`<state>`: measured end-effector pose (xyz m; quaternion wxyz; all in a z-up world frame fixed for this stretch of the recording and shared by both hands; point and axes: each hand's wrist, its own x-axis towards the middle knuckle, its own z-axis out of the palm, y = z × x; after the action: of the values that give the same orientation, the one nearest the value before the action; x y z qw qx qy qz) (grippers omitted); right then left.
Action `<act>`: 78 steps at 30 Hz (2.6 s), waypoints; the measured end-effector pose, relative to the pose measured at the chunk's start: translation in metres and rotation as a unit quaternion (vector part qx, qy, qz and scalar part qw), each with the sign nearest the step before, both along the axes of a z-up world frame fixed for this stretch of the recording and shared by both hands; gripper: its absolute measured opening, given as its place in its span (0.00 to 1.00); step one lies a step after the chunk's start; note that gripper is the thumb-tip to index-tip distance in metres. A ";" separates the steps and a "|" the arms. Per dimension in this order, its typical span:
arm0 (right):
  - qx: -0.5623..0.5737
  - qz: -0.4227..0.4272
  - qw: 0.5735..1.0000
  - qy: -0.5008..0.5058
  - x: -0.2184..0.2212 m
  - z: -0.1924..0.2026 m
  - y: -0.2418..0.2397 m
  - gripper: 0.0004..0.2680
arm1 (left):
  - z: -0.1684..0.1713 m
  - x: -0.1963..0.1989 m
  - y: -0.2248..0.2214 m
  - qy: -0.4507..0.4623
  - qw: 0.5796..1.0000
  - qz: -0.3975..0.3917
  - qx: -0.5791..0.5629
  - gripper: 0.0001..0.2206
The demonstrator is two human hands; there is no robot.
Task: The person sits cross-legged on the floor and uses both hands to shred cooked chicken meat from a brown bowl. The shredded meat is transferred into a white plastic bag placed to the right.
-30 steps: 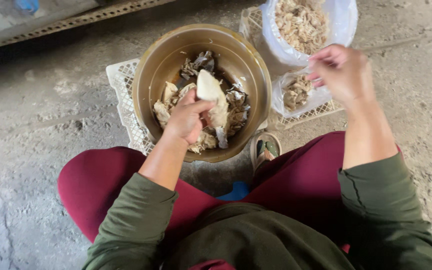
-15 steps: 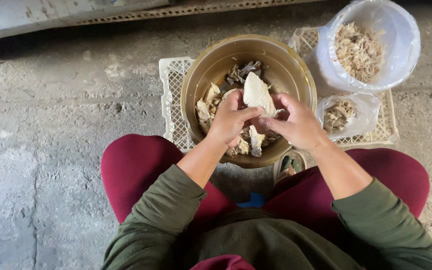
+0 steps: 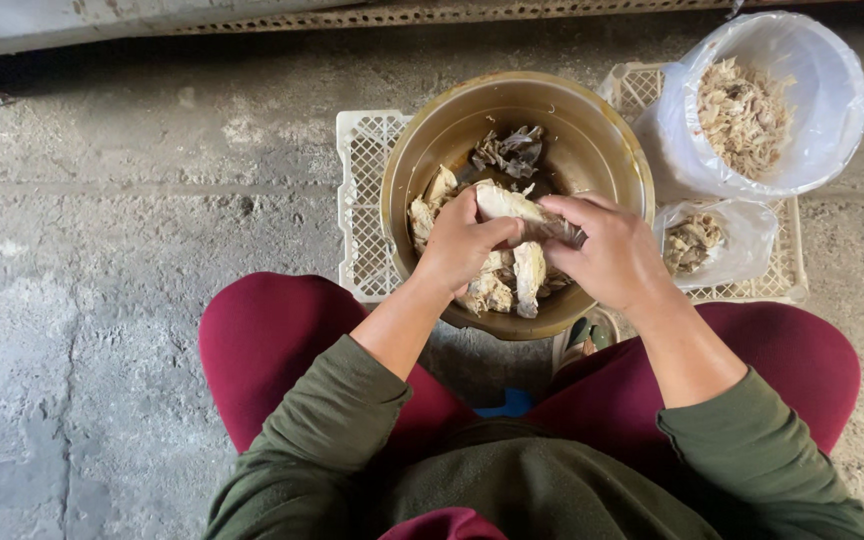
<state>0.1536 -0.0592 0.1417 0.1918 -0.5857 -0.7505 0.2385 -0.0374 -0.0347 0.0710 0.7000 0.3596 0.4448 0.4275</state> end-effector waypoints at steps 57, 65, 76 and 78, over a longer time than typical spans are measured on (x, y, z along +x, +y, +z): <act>-0.139 -0.180 0.885 0.406 0.046 -0.015 0.022 0.03 | 0.012 0.008 0.011 -0.041 0.998 0.005 -0.044 0.09; -0.131 -0.148 0.960 0.200 0.017 -0.011 0.001 0.08 | 0.014 0.022 0.000 -0.061 0.996 -0.063 -0.026 0.09; -0.167 -0.194 0.860 0.441 0.041 -0.004 0.021 0.03 | -0.003 0.017 0.010 -0.024 0.999 -0.016 -0.019 0.07; -0.189 -0.162 0.862 0.441 0.040 -0.004 0.016 0.03 | -0.004 0.018 0.010 -0.017 0.999 -0.016 -0.037 0.08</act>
<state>0.1933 -0.0429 0.1374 0.4241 -0.5577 -0.4228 0.5747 -0.0194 -0.0246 0.0674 0.7270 0.3330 0.4424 0.4060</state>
